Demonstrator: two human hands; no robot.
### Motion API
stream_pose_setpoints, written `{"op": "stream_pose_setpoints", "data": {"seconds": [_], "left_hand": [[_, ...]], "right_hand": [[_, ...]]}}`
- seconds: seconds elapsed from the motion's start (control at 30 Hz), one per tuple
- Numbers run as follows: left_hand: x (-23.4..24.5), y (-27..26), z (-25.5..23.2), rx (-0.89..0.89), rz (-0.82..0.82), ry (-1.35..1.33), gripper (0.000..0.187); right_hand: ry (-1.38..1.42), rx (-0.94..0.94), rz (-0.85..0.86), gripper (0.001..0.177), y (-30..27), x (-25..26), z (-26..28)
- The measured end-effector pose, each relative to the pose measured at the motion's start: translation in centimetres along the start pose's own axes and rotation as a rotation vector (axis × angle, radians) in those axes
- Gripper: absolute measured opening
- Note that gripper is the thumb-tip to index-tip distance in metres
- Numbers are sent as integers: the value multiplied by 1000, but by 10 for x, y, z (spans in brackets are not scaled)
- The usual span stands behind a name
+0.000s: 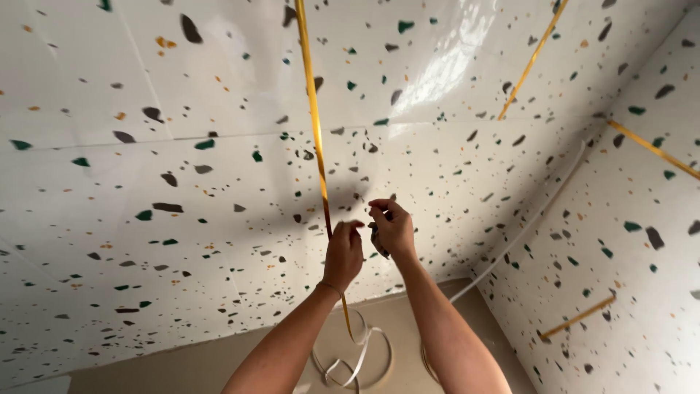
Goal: Applying gold decorative tape to tile grout lines on a wall.
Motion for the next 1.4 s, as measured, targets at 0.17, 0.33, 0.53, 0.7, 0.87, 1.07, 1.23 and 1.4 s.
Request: {"op": "stream_pose_setpoints", "data": {"seconds": [0.17,0.33,0.53,0.7,0.87,1.07,1.23,1.4], "left_hand": [[-38,1,31,147,23,-343,29],[-61,-1,30,344,159,-557,36],[-113,-10,38,305,287,-740,42],[-138,-20,34,255,315,-707,42],[-156,-38,48,401,355,-718,36],[-173,-46,47,650,400,-739,37],[-181,-37,45,686,361,-1057,42],[-183,-44,66,421,499,-585,33]], "right_hand": [[-111,-151,150,16,1,33,-34],[-214,-232,148,18,-10,63,-41],[-360,-296,279,21,-34,92,-54],[-449,-195,196,26,-44,115,-98],[-563,-256,257,23,-61,120,-162],[-214,-372,493,39,-65,113,-155],[-45,-444,418,50,-71,104,-138],[-80,-477,387,35,-77,123,-185]]}}
Point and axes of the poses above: each hand's wrist, its own y-axis towards the middle knuckle, its own x-axis out of the back of the hand, z = x × y, the point moved 2 cm from there along y, towards the middle knuckle, and after that the axes turned 5 degrees about z, right-handed, at the moved point
